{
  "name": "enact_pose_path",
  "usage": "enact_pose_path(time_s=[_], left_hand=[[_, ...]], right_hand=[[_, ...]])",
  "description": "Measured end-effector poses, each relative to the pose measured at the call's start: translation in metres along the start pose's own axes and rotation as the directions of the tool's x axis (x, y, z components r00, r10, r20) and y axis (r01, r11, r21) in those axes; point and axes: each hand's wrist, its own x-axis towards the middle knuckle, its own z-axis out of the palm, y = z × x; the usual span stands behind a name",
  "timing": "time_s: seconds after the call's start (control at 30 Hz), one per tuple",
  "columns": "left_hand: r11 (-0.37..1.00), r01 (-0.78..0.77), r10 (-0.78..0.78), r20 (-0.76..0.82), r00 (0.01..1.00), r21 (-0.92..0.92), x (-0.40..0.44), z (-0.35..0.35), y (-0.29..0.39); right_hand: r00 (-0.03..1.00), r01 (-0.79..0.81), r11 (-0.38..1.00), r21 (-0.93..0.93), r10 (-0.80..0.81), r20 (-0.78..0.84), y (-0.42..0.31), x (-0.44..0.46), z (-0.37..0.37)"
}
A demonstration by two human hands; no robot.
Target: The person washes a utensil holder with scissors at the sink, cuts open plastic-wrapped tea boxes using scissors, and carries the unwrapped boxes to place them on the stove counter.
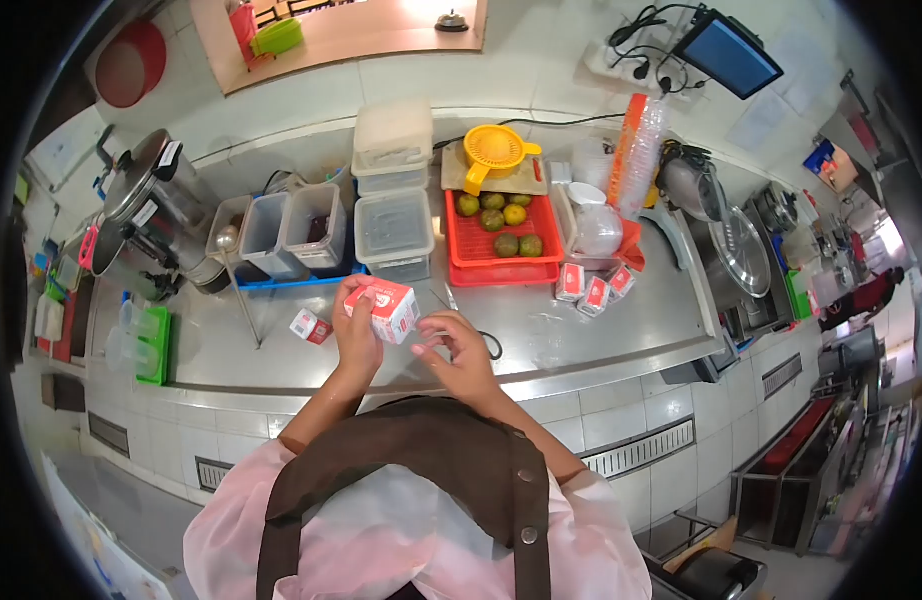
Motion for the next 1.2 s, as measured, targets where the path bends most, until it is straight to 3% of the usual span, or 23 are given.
enact_pose_path(time_s=[0.17, 0.27, 0.37, 0.47, 0.67, 0.87, 0.97, 1.0, 1.1, 1.17, 1.2], left_hand=[[0.975, -0.109, 0.106, 0.023, 0.994, 0.194, 0.000, -0.006, -0.006], [0.982, -0.058, 0.061, -0.009, 0.998, 0.177, -0.004, -0.010, -0.013], [0.985, -0.029, 0.034, -0.025, 0.999, 0.172, -0.005, -0.010, -0.016], [0.976, -0.042, 0.046, -0.011, 0.999, 0.214, -0.006, -0.007, -0.016], [0.967, -0.053, 0.050, 0.019, 0.999, 0.250, -0.006, -0.010, -0.021], [0.980, 0.040, -0.040, -0.004, 0.999, 0.193, 0.000, -0.016, -0.033], [0.979, 0.054, -0.048, -0.034, 0.998, 0.196, 0.001, -0.017, -0.038], [0.977, 0.050, -0.043, -0.040, 0.998, 0.208, 0.000, -0.017, -0.038], [0.962, -0.049, 0.050, 0.004, 0.999, 0.269, 0.001, -0.016, -0.035], [0.847, -0.228, 0.210, 0.091, 0.973, 0.480, -0.001, -0.021, -0.031], [0.768, -0.315, 0.272, 0.161, 0.949, 0.558, -0.002, -0.021, -0.031]], right_hand=[[0.978, -0.210, 0.970, 0.120, 0.209, 0.020, 0.015, 0.007, 0.007], [0.989, -0.143, 0.990, 0.018, 0.142, 0.039, 0.016, 0.008, 0.003], [0.996, -0.082, 0.989, 0.125, 0.085, -0.018, 0.021, 0.006, 0.007], [0.964, -0.212, 0.938, 0.274, 0.247, -0.099, 0.007, 0.010, 0.008], [0.918, -0.396, 0.887, 0.238, 0.390, 0.074, 0.031, 0.010, -0.007], [0.978, -0.203, 0.968, 0.148, 0.207, -0.014, 0.023, 0.010, 0.005], [0.971, -0.234, 0.970, 0.057, 0.236, -0.032, 0.025, 0.007, 0.005], [0.963, -0.262, 0.960, 0.102, 0.267, -0.046, 0.023, 0.005, 0.005], [0.933, -0.336, 0.910, 0.241, 0.357, -0.045, 0.016, 0.006, 0.005], [0.911, -0.387, 0.857, 0.340, 0.412, -0.001, 0.015, 0.007, 0.002], [0.892, -0.435, 0.848, 0.304, 0.451, 0.020, 0.018, 0.006, 0.002]])
